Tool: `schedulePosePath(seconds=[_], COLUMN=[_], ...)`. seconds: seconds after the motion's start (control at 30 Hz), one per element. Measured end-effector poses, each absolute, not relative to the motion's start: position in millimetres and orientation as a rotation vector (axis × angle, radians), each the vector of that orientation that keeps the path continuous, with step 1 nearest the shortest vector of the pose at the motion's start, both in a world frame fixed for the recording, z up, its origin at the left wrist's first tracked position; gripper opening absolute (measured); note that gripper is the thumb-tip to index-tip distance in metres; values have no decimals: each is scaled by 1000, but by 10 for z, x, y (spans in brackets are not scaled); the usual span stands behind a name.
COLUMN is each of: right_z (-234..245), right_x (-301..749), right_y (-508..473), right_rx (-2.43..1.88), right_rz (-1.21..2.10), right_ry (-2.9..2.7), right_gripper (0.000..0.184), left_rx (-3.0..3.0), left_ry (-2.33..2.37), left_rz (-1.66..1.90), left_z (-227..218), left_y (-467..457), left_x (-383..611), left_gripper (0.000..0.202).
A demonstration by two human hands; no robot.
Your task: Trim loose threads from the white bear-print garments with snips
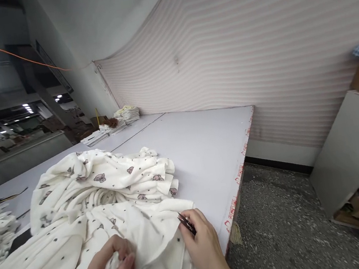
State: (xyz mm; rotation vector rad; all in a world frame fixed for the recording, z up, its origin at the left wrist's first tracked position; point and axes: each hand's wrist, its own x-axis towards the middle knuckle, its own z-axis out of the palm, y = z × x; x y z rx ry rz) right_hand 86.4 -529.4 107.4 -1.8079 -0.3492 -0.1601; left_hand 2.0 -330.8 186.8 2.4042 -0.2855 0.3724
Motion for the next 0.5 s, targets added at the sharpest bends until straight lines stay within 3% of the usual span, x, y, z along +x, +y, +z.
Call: schedulePosePath(seconds=[0.07,0.17,0.23,0.4,0.5], right_z=[1105,1141,1156,1151,1144], right_x=[842,737,631,430,461], right_y=[-5274,-5248,-5214,-5130,-5160], right_rx=[-1802,-1815,-1763,-1600,-1585], right_rz=[-147,-82,-77,-134,-91], right_ry=[-358,-439,-485,-375,-219], right_gripper=[19,15,14,10,16], left_rx=[2577,2857,2949,2983,3041], left_ry=[-225,-239,-228,-160,-308], left_rz=[277,132,120,164,199], left_z=[1889,1868,1840,1764,1653], left_y=[-3279,-3330,-3422,-3615,-3573], left_x=[-30,-78,-85,-113,-196], left_gripper=[9,53,67,50,24])
